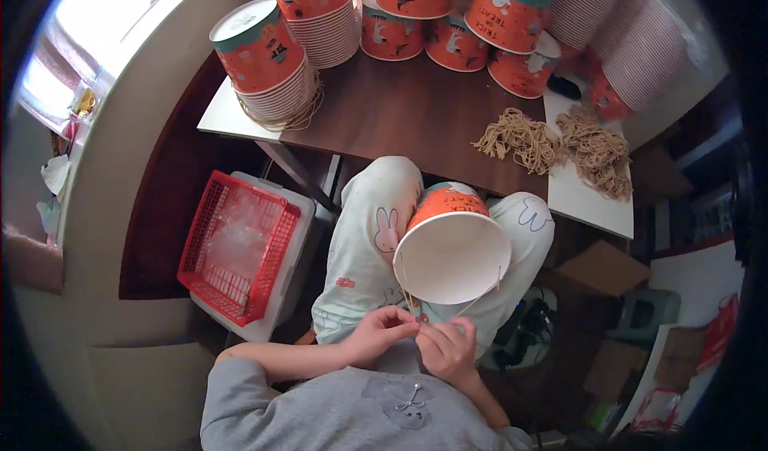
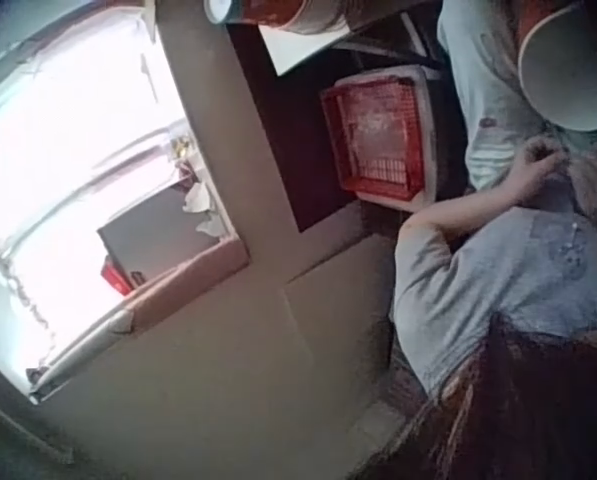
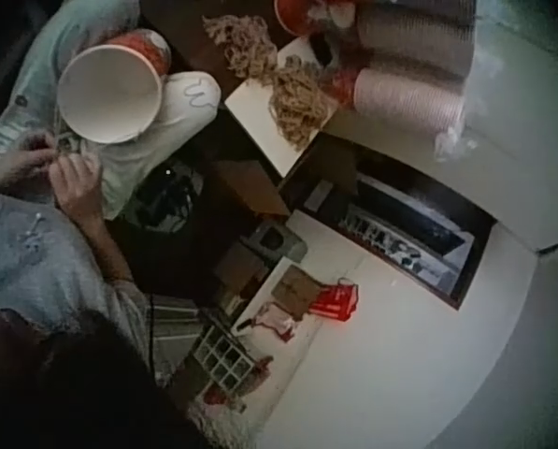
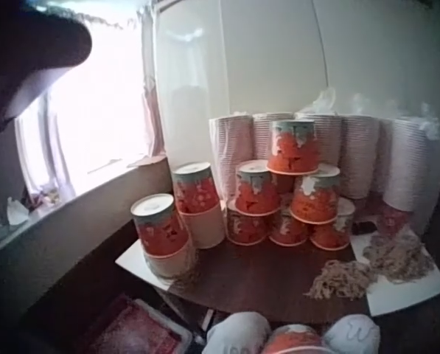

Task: Threading pre-cut lengths of string through holes in paper buckets to create carry handles.

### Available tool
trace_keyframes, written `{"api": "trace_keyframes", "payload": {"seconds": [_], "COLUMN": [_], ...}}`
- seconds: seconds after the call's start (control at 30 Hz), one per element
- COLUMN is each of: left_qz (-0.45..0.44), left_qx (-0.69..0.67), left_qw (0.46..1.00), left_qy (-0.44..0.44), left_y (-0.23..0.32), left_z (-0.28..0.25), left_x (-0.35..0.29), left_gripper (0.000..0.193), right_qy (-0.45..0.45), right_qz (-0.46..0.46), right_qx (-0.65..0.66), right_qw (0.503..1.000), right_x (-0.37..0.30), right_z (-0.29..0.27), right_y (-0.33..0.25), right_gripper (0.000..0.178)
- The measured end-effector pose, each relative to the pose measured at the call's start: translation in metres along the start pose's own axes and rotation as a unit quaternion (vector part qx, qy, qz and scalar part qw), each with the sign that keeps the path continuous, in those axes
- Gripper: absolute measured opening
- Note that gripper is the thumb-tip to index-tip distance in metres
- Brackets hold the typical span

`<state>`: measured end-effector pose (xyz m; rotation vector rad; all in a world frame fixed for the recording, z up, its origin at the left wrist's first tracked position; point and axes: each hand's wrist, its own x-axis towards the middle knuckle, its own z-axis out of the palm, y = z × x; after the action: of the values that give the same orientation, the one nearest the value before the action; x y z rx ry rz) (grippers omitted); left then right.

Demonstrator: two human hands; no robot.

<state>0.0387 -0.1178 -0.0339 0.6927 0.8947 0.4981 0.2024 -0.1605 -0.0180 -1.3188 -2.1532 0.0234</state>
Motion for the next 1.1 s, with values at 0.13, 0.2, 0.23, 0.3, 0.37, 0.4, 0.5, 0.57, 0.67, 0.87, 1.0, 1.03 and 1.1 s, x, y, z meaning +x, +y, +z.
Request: {"api": "trace_keyframes", "payload": {"seconds": [0.13, 0.2, 0.23, 0.3, 0.37, 0.4, 0.5, 0.57, 0.67, 0.87, 1.0, 1.03, 1.1], "left_qz": [-0.036, -0.048, -0.047, -0.046, -0.019, 0.006, 0.02, 0.02, 0.012, -0.024, -0.032, -0.027, -0.023], "left_qx": [-0.014, -0.076, -0.076, -0.12, -0.161, -0.202, -0.215, -0.214, -0.198, -0.158, -0.167, -0.161, -0.156], "left_qw": [0.998, 0.994, 0.994, 0.988, 0.982, 0.974, 0.971, 0.968, 0.975, 0.985, 0.982, 0.983, 0.984], "left_qy": [0.042, 0.064, 0.064, 0.086, 0.095, 0.101, 0.1, 0.131, 0.103, 0.062, 0.079, 0.08, 0.08], "left_y": [0.004, -0.002, -0.003, -0.003, 0.001, 0.004, 0.024, 0.034, 0.046, 0.035, 0.035, 0.035, 0.035], "left_z": [0.006, 0.004, 0.005, 0.007, 0.004, 0.003, -0.004, -0.013, -0.021, -0.019, -0.022, -0.023, -0.024], "left_x": [0.002, 0.004, 0.005, 0.006, 0.009, 0.012, 0.017, 0.023, 0.022, 0.017, 0.015, 0.015, 0.015], "left_gripper": [0.009, 0.008, 0.008, 0.005, 0.005, 0.006, 0.006, 0.005, 0.006, 0.007, 0.006, 0.006, 0.007], "right_qy": [0.004, 0.0, -0.006, -0.006, -0.007, -0.006, -0.008, -0.012, -0.058, -0.171, -0.145, -0.137, -0.185], "right_qz": [0.0, -0.003, -0.004, -0.004, -0.005, 0.001, 0.012, 0.014, -0.005, 0.164, 0.298, 0.306, 0.234], "right_qx": [-0.005, -0.002, 0.002, 0.026, 0.05, 0.076, 0.138, 0.176, 0.235, 0.284, 0.282, 0.212, 0.133], "right_qw": [1.0, 1.0, 1.0, 1.0, 0.999, 0.997, 0.99, 0.984, 0.97, 0.929, 0.9, 0.918, 0.945], "right_x": [-0.001, 0.002, 0.004, 0.004, 0.005, 0.005, 0.0, -0.005, -0.006, 0.019, 0.029, 0.028, 0.025], "right_z": [0.004, 0.004, 0.003, 0.005, 0.005, 0.003, 0.003, 0.002, -0.004, 0.004, 0.008, 0.011, 0.014], "right_y": [0.0, 0.0, 0.001, 0.003, 0.004, 0.004, 0.007, 0.01, 0.011, -0.015, -0.02, -0.018, -0.015], "right_gripper": [0.008, 0.008, 0.007, 0.008, 0.009, 0.008, 0.008, 0.008, 0.014, 0.043, 0.037, 0.029, 0.015]}}
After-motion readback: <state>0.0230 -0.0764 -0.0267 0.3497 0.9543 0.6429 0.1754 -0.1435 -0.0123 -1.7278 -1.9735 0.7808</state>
